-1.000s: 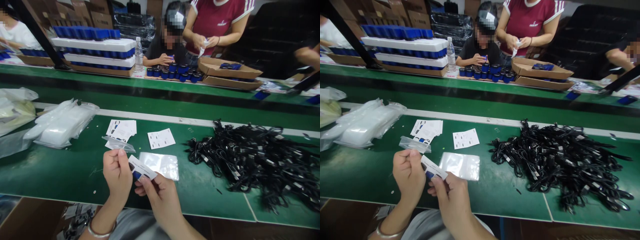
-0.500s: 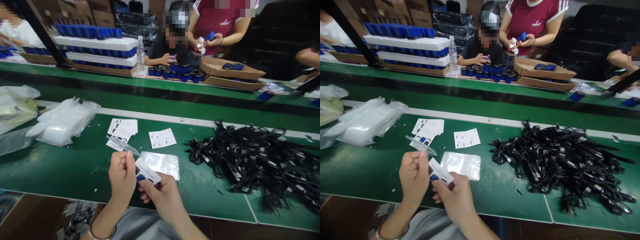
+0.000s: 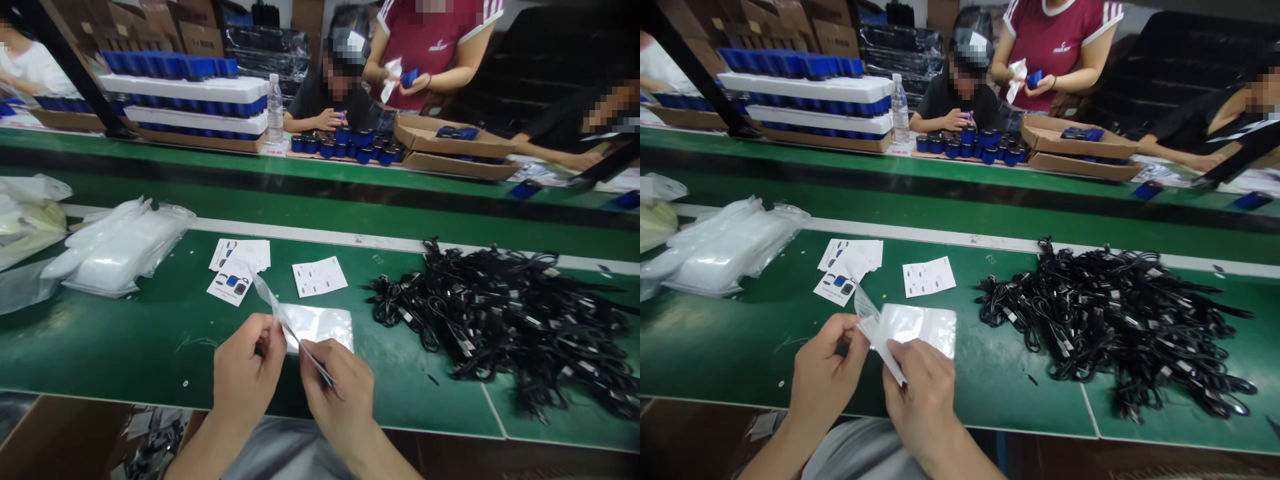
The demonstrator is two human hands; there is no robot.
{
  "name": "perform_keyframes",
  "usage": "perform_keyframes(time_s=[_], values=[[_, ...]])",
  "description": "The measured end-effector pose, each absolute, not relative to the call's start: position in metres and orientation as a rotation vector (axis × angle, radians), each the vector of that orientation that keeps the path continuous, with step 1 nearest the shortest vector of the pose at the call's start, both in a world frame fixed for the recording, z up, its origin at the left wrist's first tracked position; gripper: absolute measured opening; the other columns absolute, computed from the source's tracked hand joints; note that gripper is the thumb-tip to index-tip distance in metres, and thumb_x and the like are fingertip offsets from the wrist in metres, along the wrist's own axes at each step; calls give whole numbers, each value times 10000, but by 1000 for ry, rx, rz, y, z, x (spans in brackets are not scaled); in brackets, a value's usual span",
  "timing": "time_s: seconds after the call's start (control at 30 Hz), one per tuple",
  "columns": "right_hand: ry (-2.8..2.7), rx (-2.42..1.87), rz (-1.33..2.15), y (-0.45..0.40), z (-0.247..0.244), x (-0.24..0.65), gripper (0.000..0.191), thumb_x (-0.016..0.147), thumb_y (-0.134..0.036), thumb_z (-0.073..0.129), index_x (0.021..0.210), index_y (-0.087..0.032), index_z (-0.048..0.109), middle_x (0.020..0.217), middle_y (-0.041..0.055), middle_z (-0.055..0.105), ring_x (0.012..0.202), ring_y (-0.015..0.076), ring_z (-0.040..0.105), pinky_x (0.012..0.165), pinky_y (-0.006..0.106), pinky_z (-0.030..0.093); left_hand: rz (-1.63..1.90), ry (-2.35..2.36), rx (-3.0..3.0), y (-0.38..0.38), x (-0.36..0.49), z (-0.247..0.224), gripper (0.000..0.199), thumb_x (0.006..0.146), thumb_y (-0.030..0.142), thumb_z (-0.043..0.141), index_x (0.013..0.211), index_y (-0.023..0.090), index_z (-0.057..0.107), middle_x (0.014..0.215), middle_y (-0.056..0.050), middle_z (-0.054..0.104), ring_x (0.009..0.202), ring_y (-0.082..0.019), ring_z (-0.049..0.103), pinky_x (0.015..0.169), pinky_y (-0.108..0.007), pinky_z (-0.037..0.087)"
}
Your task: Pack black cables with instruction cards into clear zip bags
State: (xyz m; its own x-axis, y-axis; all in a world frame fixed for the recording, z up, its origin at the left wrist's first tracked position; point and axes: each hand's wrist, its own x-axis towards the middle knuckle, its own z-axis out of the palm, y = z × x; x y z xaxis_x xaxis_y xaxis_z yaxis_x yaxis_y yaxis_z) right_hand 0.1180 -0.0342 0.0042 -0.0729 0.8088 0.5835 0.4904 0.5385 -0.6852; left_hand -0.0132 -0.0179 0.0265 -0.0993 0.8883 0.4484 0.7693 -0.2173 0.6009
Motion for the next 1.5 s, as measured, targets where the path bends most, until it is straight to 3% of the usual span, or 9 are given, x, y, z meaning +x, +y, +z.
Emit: perform_keyframes(time_s=[0.23,0.4,0.6,0.77,0.9,1.1,1.3,1.4,1.5], values=[[-1864,-1379,595,-32,16,128,191,826,-123,480,659,-176,555,552,-15,541,473,113,478,477,230,298,1021,1600,2420,-31,-7,14,216,874,166,434,672,188,506,597,27,498,557,-109,509,527,-203,399],[-1936,-1229,1112,-33,38,148,201,896,-119,415,779,-201,556,706,-17,578,637,108,550,585,195,392,972,1564,2504,-37,-12,15,145,851,176,450,744,189,548,779,-14,442,616,-112,503,514,-202,422],[-1482,-1371,853,-31,20,137,87,753,-150,619,811,-186,565,750,-9,564,657,120,551,612,222,431,982,1375,2463,-43,-12,22,102,816,144,460,809,211,536,863,-16,406,668,-97,519,581,-177,471],[-1405,-1279,1217,-23,5,130,34,754,-138,610,758,-170,619,625,-30,632,552,105,600,512,171,452,907,1256,2411,-42,-11,16,102,844,194,431,777,231,499,822,-1,504,724,-108,577,640,-154,492],[-1756,-1393,796,-15,17,173,113,784,-181,617,834,-257,684,726,-62,682,627,103,628,567,162,481,818,1458,2251,-36,-14,8,144,879,267,405,772,231,495,856,-6,552,707,-106,607,579,-143,496],[-1517,-1781,-18,6,16,266,161,792,-240,591,894,-158,684,822,101,557,797,255,522,685,391,449,783,1540,2102,-24,-12,6,191,852,344,442,726,222,517,858,2,584,465,-62,535,339,-128,395],[-1439,-1652,-100,12,5,281,134,845,-284,538,860,-187,629,856,71,576,833,222,547,756,379,451,796,1535,1990,-20,-4,10,187,844,331,457,711,224,532,878,-12,576,604,-99,608,376,-131,420],[-1198,-1510,123,3,10,262,141,900,-301,465,924,-189,547,902,67,615,875,199,583,806,364,452,786,1552,1931,-20,0,11,198,857,335,449,726,223,546,892,-13,563,626,-100,607,384,-141,412],[-1233,-1301,801,-12,20,229,161,938,-319,390,897,-213,503,693,-18,571,581,125,558,589,255,470,792,1562,1913,-20,2,12,208,867,333,442,729,218,547,906,-19,551,638,-101,598,384,-154,399]])
